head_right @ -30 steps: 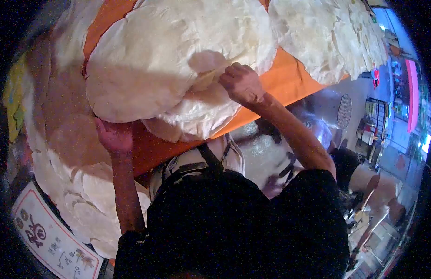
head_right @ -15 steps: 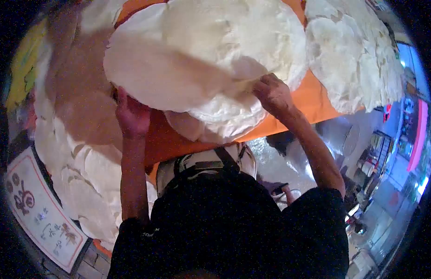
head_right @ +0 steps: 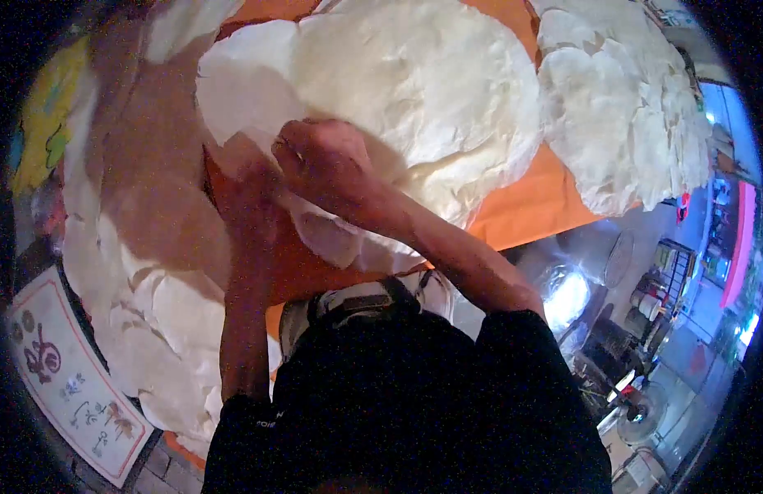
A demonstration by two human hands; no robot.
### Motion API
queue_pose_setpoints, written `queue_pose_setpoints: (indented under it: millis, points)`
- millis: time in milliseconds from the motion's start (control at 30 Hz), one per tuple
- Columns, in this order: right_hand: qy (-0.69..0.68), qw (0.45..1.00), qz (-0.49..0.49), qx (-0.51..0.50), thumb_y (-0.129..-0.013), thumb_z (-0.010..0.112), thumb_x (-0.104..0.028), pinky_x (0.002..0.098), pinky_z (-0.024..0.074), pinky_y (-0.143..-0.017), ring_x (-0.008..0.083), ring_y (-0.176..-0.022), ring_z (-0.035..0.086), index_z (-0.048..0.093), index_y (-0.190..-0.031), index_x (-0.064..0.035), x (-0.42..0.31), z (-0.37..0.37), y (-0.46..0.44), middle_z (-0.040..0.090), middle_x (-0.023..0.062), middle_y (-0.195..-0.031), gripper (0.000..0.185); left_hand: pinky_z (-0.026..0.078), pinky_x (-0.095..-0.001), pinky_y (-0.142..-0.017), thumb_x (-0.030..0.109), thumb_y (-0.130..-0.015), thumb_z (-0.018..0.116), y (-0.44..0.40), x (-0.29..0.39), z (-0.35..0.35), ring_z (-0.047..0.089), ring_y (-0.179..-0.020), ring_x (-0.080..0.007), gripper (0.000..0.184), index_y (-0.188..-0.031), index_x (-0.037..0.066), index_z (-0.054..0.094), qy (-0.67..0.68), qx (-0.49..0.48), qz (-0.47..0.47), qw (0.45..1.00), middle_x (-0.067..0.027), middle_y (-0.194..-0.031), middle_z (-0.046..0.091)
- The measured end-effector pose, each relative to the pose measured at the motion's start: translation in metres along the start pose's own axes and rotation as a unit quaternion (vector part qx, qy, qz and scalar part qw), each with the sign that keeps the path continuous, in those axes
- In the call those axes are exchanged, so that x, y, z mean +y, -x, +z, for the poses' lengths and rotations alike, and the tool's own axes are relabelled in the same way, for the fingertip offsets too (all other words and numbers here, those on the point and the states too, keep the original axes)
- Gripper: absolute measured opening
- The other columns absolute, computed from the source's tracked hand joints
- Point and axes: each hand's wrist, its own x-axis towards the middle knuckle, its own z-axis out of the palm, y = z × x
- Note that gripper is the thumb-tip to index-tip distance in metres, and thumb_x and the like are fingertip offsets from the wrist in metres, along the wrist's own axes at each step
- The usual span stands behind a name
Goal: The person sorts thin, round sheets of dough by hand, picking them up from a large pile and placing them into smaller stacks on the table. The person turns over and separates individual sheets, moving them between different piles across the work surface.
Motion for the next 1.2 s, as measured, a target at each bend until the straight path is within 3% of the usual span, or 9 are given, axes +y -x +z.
queue_pose_setpoints:
  millis: [167,300,633,900,1033,1067,1133,1167,1200]
  points:
    - [-0.125,0.991,0.02,0.049,-0.084,0.062,-0.015,0.0333,0.0497,-0.069,0.0141,-0.07,0.059,0.064,-0.09,0.0014,0.046,-0.09,-0.032,0.066,0.0146,-0.079,0.017,0.05,-0.0336,-0.086,0.016,-0.094,0.056,-0.003,0.0,-0.076,0.058,-0.102,-0.0193,0.034,-0.123,-0.002,0.053,-0.119,0.08,0.01,0.99,-0.0087,-0.114,0.06]
    - [0.351,0.918,-0.143,0.116,-0.084,0.059,-0.011,0.0383,0.0462,-0.065,0.0247,-0.07,0.057,0.061,-0.085,0.0009,0.079,-0.211,-0.083,0.06,0.0154,-0.081,0.012,0.05,-0.0342,-0.087,0.016,-0.094,0.056,0.0,-0.008,-0.086,0.058,-0.102,-0.0197,0.034,-0.122,-0.004,0.054,-0.097,0.117,-0.009,0.988,-0.0088,-0.114,0.06]
    - [0.559,0.765,-0.27,0.168,-0.082,0.054,-0.005,0.039,0.0445,-0.059,0.0311,-0.066,0.06,0.059,-0.082,0.0004,-0.025,-0.319,-0.137,0.061,0.0155,-0.077,0.008,0.048,-0.0371,-0.083,0.017,-0.088,0.064,0.012,-0.008,-0.091,0.056,-0.092,-0.0197,0.036,-0.116,-0.004,0.054,-0.155,0.225,0.066,0.96,-0.0085,-0.104,0.06]
    - [0.292,0.94,-0.149,-0.093,-0.086,0.055,-0.021,0.0456,0.0535,-0.063,0.0341,-0.077,0.066,0.06,-0.101,-0.0092,0.092,-0.138,-0.02,0.065,0.014,-0.083,0.02,0.052,-0.0339,-0.078,0.019,-0.092,0.058,0.029,0.088,-0.018,0.061,-0.088,-0.0188,0.022,-0.106,0.002,0.059,-0.491,0.115,0.295,0.811,-0.007,-0.094,0.064]
    - [0.186,0.979,-0.029,-0.079,-0.083,0.067,-0.02,0.0412,0.0529,-0.076,0.0377,-0.087,0.063,0.064,-0.105,-0.0051,0.074,-0.069,0.044,0.065,0.0169,-0.1,0.027,0.05,-0.034,-0.084,0.018,-0.091,0.061,0.02,0.133,0.075,0.059,-0.099,-0.0239,0.038,-0.123,-0.001,0.053,-0.261,0.142,0.189,0.936,-0.011,-0.111,0.06]
    - [0.146,0.987,-0.029,-0.059,-0.083,0.068,-0.022,0.0425,0.0533,-0.07,0.034,-0.086,0.065,0.058,-0.113,-0.0056,0.075,-0.061,0.05,0.065,0.0173,-0.089,0.036,0.05,-0.0351,-0.087,0.019,-0.091,0.061,0.004,0.141,0.076,0.059,-0.102,-0.0251,0.04,-0.123,-0.001,0.053,-0.535,0.115,0.341,0.765,-0.0121,-0.114,0.06]
    - [-0.063,0.967,0.22,-0.112,-0.081,0.07,-0.021,0.037,0.0525,-0.076,0.0281,-0.092,0.066,0.059,-0.116,-0.0042,0.055,-0.066,0.048,0.067,0.0195,-0.095,0.04,0.049,-0.0386,-0.093,0.021,-0.091,0.062,-0.013,0.157,0.121,0.06,-0.107,-0.0281,0.043,-0.125,-0.002,0.052,-0.483,0.034,0.395,0.781,-0.0148,-0.12,0.059]
    - [-0.121,0.975,0.177,-0.053,-0.08,0.071,-0.021,0.0348,0.0512,-0.08,0.0239,-0.096,0.065,0.058,-0.117,-0.0026,0.067,-0.063,0.051,0.067,0.0181,-0.099,0.043,0.047,-0.041,-0.096,0.022,-0.091,0.062,-0.011,0.167,0.166,0.059,-0.11,-0.0299,0.044,-0.126,-0.002,0.052,-0.154,-0.011,0.277,0.948,-0.0166,-0.122,0.059]
    - [-0.178,0.975,0.135,0.005,-0.08,0.072,-0.02,0.0325,0.0499,-0.083,0.0197,-0.099,0.064,0.058,-0.119,-0.001,0.091,-0.057,0.056,0.068,0.0168,-0.103,0.046,0.046,-0.0423,-0.099,0.024,-0.091,0.061,-0.017,0.175,0.171,0.059,-0.111,-0.0305,0.046,-0.127,-0.003,0.05,-0.204,-0.033,0.347,0.915,-0.0175,-0.123,0.058]
